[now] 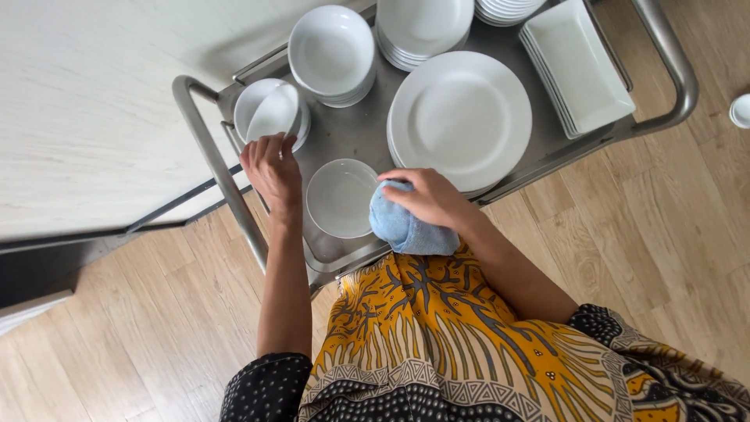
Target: Wiping and drying ceramic bowls with a blue cloth on a metal service cart.
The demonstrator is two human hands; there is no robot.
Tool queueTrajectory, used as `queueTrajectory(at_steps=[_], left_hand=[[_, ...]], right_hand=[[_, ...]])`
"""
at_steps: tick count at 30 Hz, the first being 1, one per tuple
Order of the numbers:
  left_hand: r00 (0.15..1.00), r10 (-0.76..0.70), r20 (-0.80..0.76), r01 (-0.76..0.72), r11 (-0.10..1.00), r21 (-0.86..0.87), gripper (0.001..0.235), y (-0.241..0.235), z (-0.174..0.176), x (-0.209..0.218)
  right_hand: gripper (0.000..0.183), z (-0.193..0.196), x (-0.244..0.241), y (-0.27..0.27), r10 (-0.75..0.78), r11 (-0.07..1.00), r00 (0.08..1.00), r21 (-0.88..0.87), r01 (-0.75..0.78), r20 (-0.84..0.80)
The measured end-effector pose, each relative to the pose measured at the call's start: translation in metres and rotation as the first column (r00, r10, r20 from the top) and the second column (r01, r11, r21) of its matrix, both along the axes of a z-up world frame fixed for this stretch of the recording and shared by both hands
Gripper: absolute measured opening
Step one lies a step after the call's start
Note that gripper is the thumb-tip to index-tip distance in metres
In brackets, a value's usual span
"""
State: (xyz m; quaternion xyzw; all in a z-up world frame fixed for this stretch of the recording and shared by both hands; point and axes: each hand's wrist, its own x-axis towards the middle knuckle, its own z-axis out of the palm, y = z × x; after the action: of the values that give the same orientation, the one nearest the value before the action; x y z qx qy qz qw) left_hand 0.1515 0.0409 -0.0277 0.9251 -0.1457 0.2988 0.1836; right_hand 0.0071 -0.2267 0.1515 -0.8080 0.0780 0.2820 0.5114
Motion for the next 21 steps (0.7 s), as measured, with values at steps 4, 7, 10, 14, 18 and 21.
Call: queueTrajectory(at_steps=[4,7,10,14,18,21], left_hand=[[0.985,-0.077,0.153,0.078,0.997,-0.002,0.005,-0.014,0.034,-0.034],[0.956,-0.183,0.228,0.181,0.983,0.032,0.009,-0.018,0.053,-0.065],[0.883,-0.363,0.297,0.365,0.930,0.051,0.015,-0.026,0.074,-0.090],[0.845,-0.431,0.316,0.419,0.901,0.110,0.012,-0.038,0.082,-0.108],[0.822,-0.470,0.323,0.461,0.881,0.108,0.015,-0.039,0.087,-0.118],[0.831,-0.412,0.373,0.431,0.902,0.035,0.008,-0.043,0.078,-0.112]], right_hand=[[0.060,-0.010,0.011,0.000,-0.147,0.975,0.988,0.175,0.136,0.052],[0.085,0.003,0.015,0.008,-0.285,0.935,0.956,0.236,0.264,0.063],[0.087,0.007,0.025,0.010,-0.235,0.923,0.963,0.342,0.179,0.130],[0.072,-0.001,0.026,0.012,-0.217,0.858,0.975,0.486,0.167,0.048],[0.045,-0.046,0.027,0.000,-0.244,0.815,0.965,0.519,0.258,-0.097],[0.037,-0.033,0.024,0.006,-0.297,0.807,0.946,0.495,0.323,-0.132]])
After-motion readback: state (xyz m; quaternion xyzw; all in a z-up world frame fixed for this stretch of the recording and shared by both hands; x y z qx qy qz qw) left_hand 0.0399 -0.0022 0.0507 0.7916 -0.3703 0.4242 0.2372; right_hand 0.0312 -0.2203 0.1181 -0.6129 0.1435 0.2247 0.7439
